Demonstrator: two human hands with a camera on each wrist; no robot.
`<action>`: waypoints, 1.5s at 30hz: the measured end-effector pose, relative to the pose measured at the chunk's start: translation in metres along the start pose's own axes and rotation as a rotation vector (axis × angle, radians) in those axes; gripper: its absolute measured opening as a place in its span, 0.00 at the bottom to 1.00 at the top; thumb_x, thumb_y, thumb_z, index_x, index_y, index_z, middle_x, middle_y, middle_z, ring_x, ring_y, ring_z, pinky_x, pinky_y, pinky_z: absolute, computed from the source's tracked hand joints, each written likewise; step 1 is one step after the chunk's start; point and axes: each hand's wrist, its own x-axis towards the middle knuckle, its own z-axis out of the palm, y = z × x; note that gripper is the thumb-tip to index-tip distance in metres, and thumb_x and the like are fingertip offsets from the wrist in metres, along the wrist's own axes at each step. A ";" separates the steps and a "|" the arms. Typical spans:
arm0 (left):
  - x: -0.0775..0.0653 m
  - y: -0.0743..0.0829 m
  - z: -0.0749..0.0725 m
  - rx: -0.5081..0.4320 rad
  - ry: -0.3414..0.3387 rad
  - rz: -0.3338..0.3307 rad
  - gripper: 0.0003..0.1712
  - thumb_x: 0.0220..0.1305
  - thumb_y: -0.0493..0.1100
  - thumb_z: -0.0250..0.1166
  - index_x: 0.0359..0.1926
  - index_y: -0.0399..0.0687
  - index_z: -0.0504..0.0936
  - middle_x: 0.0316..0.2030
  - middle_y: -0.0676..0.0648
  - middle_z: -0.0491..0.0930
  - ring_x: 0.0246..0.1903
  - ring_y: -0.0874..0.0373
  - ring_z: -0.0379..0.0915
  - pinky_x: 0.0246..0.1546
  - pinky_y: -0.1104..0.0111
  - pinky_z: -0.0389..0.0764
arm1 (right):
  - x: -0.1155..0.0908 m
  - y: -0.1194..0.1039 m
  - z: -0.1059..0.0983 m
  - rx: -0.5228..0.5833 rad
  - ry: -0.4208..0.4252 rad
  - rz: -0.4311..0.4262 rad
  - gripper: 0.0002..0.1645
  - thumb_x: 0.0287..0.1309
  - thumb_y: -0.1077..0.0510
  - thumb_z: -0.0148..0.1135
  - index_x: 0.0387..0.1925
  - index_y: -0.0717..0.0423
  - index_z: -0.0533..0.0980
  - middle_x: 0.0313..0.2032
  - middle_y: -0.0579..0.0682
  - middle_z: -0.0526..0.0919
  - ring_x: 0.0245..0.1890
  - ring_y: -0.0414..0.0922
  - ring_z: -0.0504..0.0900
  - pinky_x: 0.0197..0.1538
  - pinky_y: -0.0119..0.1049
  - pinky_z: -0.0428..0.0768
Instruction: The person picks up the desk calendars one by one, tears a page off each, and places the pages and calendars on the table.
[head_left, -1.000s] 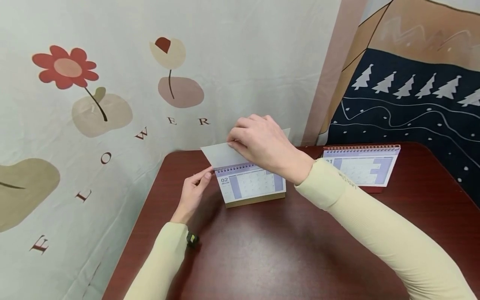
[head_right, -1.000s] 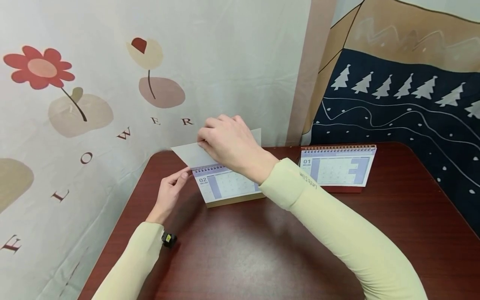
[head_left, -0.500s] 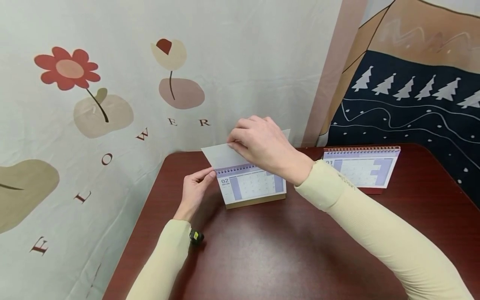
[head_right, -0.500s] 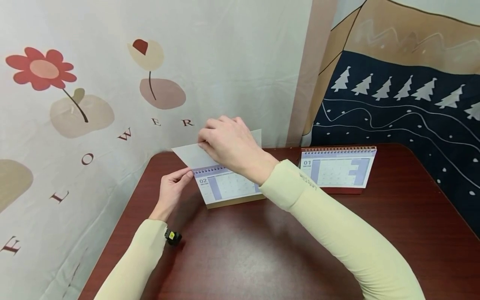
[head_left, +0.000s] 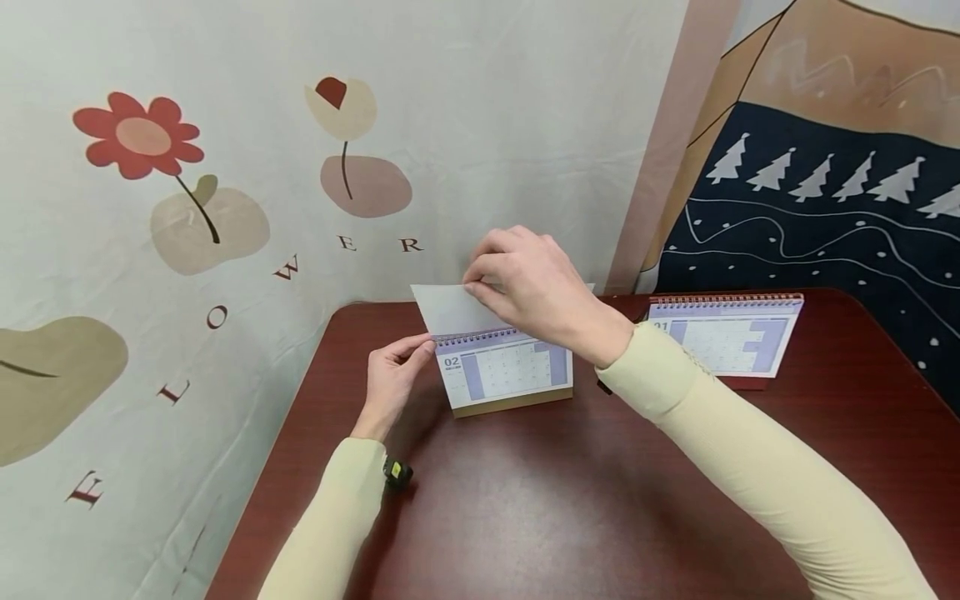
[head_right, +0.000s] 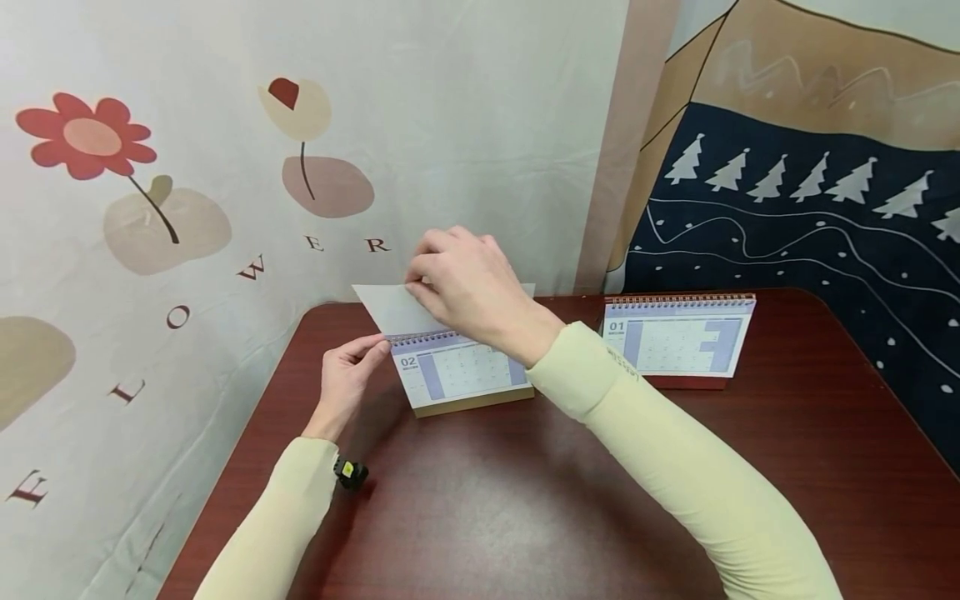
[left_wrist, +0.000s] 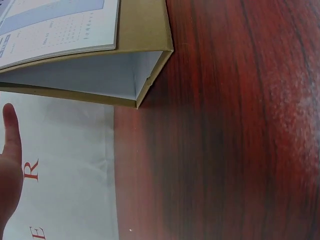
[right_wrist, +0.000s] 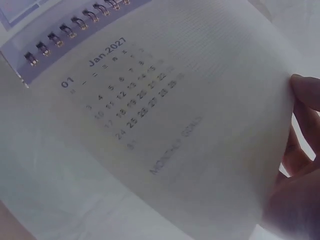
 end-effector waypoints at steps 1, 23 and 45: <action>0.000 0.000 0.000 0.004 0.004 0.004 0.12 0.68 0.35 0.70 0.49 0.30 0.88 0.37 0.54 0.90 0.38 0.65 0.84 0.43 0.73 0.82 | 0.000 0.000 0.000 0.003 -0.001 0.010 0.04 0.65 0.57 0.71 0.38 0.49 0.90 0.43 0.45 0.85 0.47 0.50 0.80 0.44 0.50 0.77; -0.001 -0.005 0.010 -0.034 0.078 0.051 0.09 0.66 0.32 0.71 0.45 0.29 0.89 0.35 0.54 0.90 0.34 0.66 0.84 0.36 0.76 0.81 | -0.016 0.011 0.005 0.122 0.065 0.210 0.03 0.63 0.58 0.73 0.36 0.52 0.90 0.44 0.47 0.83 0.49 0.50 0.78 0.49 0.49 0.75; -0.007 0.020 0.019 -0.070 0.091 0.095 0.09 0.64 0.26 0.69 0.44 0.21 0.86 0.33 0.63 0.88 0.32 0.71 0.81 0.33 0.79 0.78 | -0.034 0.016 0.012 0.133 0.160 0.308 0.05 0.65 0.57 0.71 0.39 0.52 0.90 0.36 0.45 0.90 0.34 0.44 0.85 0.39 0.44 0.78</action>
